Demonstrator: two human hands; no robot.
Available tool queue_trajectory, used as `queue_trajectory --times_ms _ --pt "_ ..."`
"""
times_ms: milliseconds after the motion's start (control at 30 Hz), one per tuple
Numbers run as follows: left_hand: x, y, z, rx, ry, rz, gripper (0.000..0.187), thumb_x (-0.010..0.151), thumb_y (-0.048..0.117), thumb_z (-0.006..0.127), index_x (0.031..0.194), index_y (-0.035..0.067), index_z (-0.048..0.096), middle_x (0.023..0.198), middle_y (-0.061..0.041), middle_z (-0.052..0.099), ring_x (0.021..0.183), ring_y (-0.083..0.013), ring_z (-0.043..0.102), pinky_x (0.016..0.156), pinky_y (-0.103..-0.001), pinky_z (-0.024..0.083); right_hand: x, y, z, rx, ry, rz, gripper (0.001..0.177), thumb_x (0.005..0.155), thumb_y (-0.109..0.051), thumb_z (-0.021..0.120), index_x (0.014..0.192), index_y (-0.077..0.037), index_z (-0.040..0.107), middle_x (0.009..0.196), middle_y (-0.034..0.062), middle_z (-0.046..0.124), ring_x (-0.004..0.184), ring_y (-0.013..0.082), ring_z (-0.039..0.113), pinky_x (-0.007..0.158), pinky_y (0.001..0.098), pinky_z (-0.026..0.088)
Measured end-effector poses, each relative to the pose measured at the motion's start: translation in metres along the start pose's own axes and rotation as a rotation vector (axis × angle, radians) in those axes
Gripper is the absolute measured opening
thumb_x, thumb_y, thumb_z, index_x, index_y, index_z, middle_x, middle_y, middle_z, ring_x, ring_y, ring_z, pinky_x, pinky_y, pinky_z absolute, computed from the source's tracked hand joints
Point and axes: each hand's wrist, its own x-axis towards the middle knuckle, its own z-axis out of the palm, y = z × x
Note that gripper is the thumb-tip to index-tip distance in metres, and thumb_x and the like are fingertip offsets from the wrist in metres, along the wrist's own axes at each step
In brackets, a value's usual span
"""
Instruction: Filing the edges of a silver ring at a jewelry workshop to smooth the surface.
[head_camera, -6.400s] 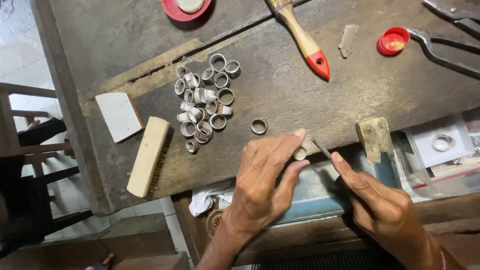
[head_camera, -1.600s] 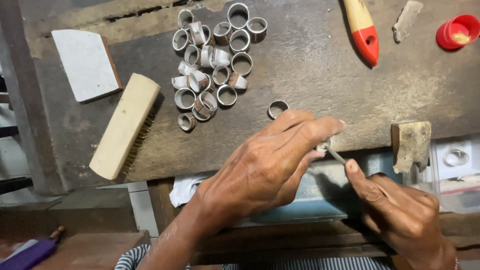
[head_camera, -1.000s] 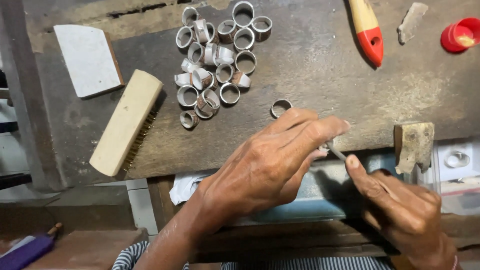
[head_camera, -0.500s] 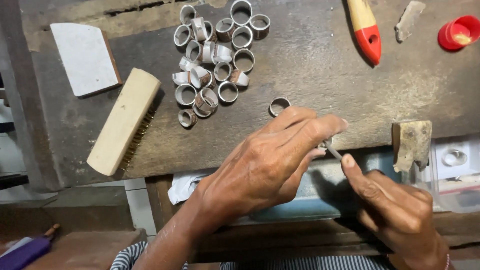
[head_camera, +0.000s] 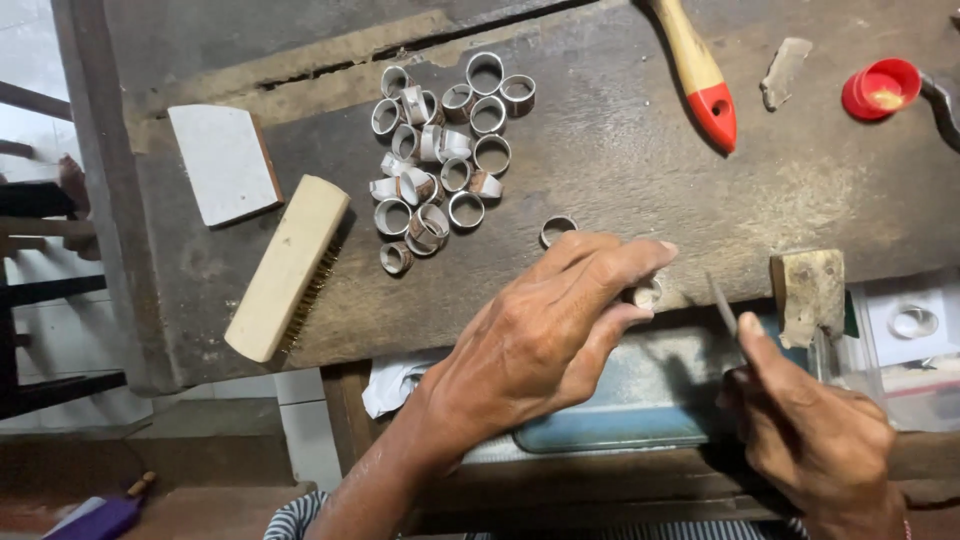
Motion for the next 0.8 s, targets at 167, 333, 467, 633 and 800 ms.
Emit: queue_trajectory --times_ms 167,333,467,633,800 --pt "0.005 0.007 0.001 0.010 0.075 -0.037 0.036 0.106 0.005 0.063 0.139 -0.002 0.050 0.129 -0.018 0.067 0.119 -0.0318 0.065 0.108 -0.038 0.056 0.008 0.007 0.003 0.054 -0.027 0.007 0.044 0.094 0.008 0.067 0.138 0.003 0.063 0.095 0.0078 0.072 0.053 0.0134 0.044 0.059 0.0318 0.044" --pt "0.007 0.012 0.001 -0.069 0.134 -0.130 0.039 0.099 0.007 0.073 0.133 0.002 0.054 0.121 -0.015 0.068 0.107 -0.0228 0.073 0.103 -0.031 0.062 0.009 0.011 0.003 0.003 -0.021 -0.062 0.044 0.094 0.011 0.063 0.136 0.001 0.063 0.126 0.0068 0.074 0.059 0.0079 0.061 0.060 0.0299 0.050" --pt "0.011 0.016 0.000 -0.077 0.153 -0.137 0.038 0.097 0.007 0.075 0.129 0.001 0.056 0.117 -0.016 0.070 0.106 -0.0229 0.075 0.102 -0.030 0.063 0.006 0.015 0.005 0.013 -0.009 -0.048 0.045 0.093 0.013 0.061 0.136 -0.001 0.064 0.099 0.0023 0.076 0.053 0.0120 0.053 0.058 0.0331 0.046" --pt "0.012 0.015 0.001 -0.103 0.176 -0.133 0.036 0.096 0.006 0.075 0.127 -0.001 0.058 0.115 -0.016 0.070 0.104 -0.0238 0.074 0.099 -0.030 0.064 0.003 0.019 0.007 -0.016 -0.032 -0.050 0.052 0.091 0.018 0.055 0.137 -0.004 0.064 0.092 -0.0011 0.074 0.050 0.0136 0.051 0.056 0.0342 0.046" --pt "0.011 0.010 0.005 0.025 0.150 -0.044 0.033 0.097 0.010 0.076 0.123 -0.003 0.060 0.113 -0.014 0.071 0.104 -0.0284 0.070 0.097 -0.036 0.057 0.006 0.014 0.006 -0.039 -0.001 -0.036 0.047 0.092 0.015 0.059 0.134 -0.003 0.067 0.095 -0.0008 0.075 0.054 0.0112 0.056 0.054 0.0335 0.045"
